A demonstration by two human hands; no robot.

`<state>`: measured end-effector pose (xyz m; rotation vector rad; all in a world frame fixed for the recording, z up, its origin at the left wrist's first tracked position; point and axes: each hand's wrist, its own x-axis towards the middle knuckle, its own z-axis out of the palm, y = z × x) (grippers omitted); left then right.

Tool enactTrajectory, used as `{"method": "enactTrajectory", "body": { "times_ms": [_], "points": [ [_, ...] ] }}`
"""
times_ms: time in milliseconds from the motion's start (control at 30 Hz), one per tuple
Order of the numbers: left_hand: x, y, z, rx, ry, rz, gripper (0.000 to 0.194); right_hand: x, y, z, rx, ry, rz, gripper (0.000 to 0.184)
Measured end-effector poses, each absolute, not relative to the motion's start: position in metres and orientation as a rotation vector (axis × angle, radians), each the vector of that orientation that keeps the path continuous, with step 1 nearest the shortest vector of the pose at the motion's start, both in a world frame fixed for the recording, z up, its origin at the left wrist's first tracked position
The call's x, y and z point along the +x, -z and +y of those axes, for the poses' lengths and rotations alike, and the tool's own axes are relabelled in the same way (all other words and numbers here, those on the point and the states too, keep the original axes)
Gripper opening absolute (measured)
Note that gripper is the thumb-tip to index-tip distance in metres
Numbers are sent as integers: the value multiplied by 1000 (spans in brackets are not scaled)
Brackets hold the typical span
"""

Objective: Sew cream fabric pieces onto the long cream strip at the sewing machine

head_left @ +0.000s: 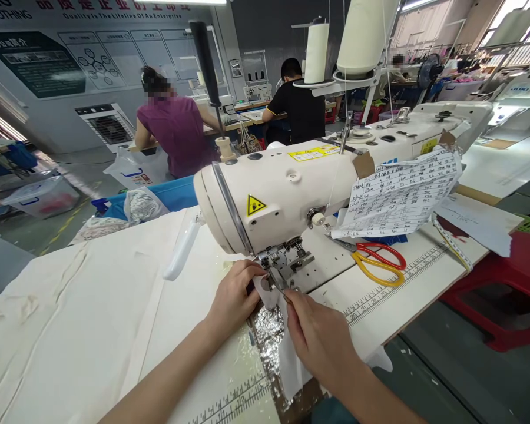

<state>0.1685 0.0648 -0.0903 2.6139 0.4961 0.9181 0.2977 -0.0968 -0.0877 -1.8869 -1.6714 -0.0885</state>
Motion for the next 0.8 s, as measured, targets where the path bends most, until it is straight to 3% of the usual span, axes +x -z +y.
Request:
{"method": "enactTrajectory", "body": {
  "times_ms": [433,633,800],
  "points": [
    [167,89,70,2547,-936,512,10,297,88,-95,-1903,116,-1655,29],
    [170,87,68,2783,-1059,296,12,296,89,-94,-1967,123,-1676,27],
    [169,83,69,2819,-957,193,14,293,90,-95,-2004,156,-1686,28]
  ]
}}
